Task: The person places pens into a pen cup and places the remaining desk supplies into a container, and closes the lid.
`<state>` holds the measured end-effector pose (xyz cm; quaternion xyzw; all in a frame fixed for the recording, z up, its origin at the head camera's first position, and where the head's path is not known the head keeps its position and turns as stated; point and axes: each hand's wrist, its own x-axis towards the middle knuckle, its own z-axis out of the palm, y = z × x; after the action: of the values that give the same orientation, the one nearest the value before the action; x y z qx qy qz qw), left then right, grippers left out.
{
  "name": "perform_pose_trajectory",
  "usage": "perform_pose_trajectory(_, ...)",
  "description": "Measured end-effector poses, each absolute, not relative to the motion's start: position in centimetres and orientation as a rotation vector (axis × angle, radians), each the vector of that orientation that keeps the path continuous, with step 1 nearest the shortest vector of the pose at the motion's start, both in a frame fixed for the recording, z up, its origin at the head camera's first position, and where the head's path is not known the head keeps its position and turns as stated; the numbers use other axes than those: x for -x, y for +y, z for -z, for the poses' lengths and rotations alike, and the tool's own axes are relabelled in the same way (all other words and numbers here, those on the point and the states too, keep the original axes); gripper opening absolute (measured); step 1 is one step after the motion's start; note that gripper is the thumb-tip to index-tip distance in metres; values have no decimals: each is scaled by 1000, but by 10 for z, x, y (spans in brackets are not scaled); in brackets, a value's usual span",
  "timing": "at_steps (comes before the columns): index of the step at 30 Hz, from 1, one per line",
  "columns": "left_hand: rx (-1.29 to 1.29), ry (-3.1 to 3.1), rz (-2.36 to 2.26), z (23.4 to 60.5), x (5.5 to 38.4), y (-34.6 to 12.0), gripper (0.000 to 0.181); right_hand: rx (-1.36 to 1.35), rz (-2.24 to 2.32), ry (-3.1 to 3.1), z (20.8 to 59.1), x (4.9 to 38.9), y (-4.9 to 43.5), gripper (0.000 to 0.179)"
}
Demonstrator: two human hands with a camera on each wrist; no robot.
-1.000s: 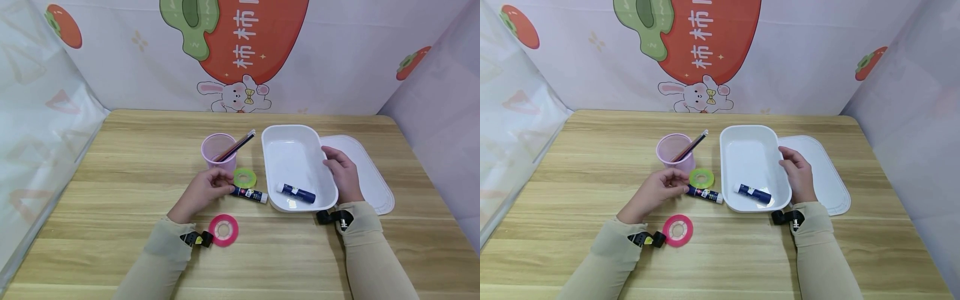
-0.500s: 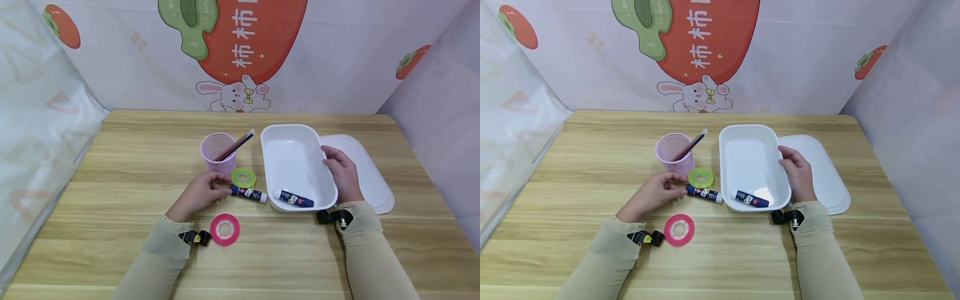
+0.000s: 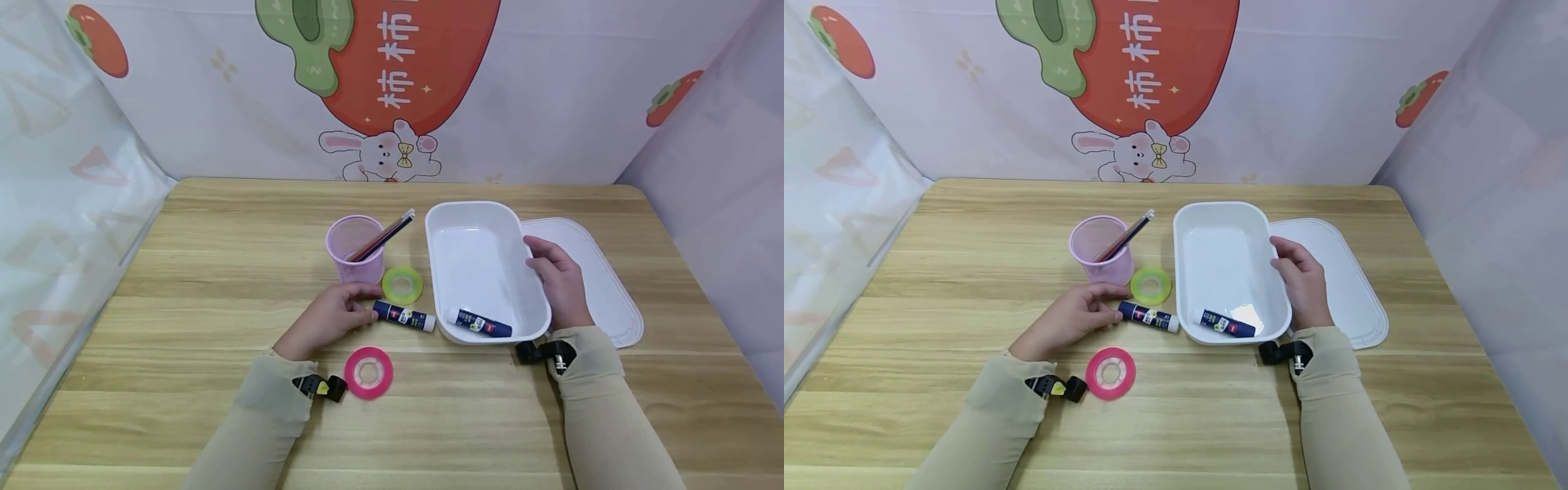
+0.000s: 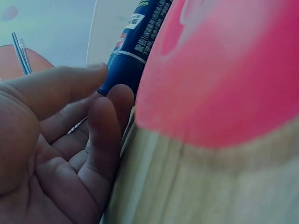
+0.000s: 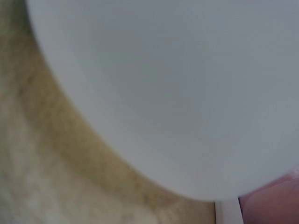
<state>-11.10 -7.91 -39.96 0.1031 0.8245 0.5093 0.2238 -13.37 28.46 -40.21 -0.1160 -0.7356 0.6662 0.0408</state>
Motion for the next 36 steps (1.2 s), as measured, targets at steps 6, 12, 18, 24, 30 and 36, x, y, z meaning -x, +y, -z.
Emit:
perform_pose_trajectory(6,-267,2271,-1410,402,112,-79,30,346,-2057,-2229,402,134,285,35)
perform_pose_trajectory(12,-281,2286,-1404,404,113,-79,24,345,-2052,-2229,401,134,285,34)
perform_pose_trajectory(18,-268,2258,-1438,404,112,-80,23,369,-2043,-2253,401,133,284,35)
perform_pose_trajectory(24,-276,2234,-1483,401,111,-81,23,352,-2051,-2229,401,133,284,34)
perform_pose_trajectory(30,-271,2226,-1489,398,110,-82,23,352,-2058,-2200,402,133,284,34)
perform_pose_trajectory(36,-253,2206,-1509,396,110,-83,24,360,-2049,-2223,402,134,284,34)
